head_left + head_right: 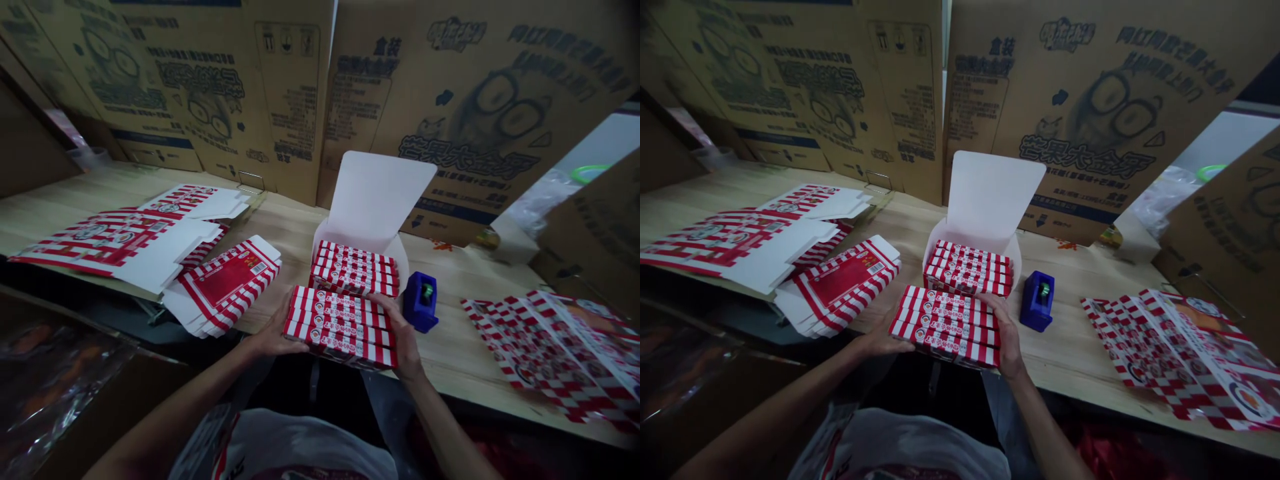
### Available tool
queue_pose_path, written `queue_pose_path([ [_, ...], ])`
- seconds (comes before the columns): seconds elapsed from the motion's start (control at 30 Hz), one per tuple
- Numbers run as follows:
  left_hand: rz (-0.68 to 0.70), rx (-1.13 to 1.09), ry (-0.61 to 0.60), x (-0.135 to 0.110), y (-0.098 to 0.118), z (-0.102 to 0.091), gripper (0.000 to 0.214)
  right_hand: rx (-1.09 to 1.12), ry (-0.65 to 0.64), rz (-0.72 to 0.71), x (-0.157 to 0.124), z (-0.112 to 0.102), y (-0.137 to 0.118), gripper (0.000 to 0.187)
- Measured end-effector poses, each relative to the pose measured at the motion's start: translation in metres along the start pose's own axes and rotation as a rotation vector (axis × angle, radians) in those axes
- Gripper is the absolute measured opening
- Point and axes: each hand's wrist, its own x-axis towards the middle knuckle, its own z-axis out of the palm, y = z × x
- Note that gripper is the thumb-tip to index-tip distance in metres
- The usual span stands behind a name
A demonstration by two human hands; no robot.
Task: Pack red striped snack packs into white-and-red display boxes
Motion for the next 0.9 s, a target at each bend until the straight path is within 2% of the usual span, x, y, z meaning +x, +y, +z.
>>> queue_pose_path([
  [0.17,-0.005,0.039,0.015,0.0,-0.006,0.001,0.094,-0.064,-0.011,-0.037,0.003,-0.004,0.0,0.058],
  [0.27,0.011,0.008,0.036,0.0,-0.01,0.002,0.1,-0.211,-0.147,-0.114,0.007,-0.013,-0.009,0.056],
  [0.43,0.05,0.013,0.05,-0.001,-0.016,0.004,0.098,-0.625,-0.475,-0.165,0.021,-0.023,-0.038,0.093],
  [0.57,0.082,0.028,0.055,0.0,-0.016,0.005,0.09,-0.802,-0.623,-0.208,0.035,-0.017,-0.056,0.109],
  [0.77,0.082,0.026,0.08,0.001,-0.005,0.003,0.091,-0.939,-0.677,-0.207,0.051,0.003,-0.072,0.087],
  [0.9,0.094,0.01,0.078,0.002,-0.003,0.003,0.091,-1.045,-0.692,-0.203,0.054,0.01,-0.08,0.084],
])
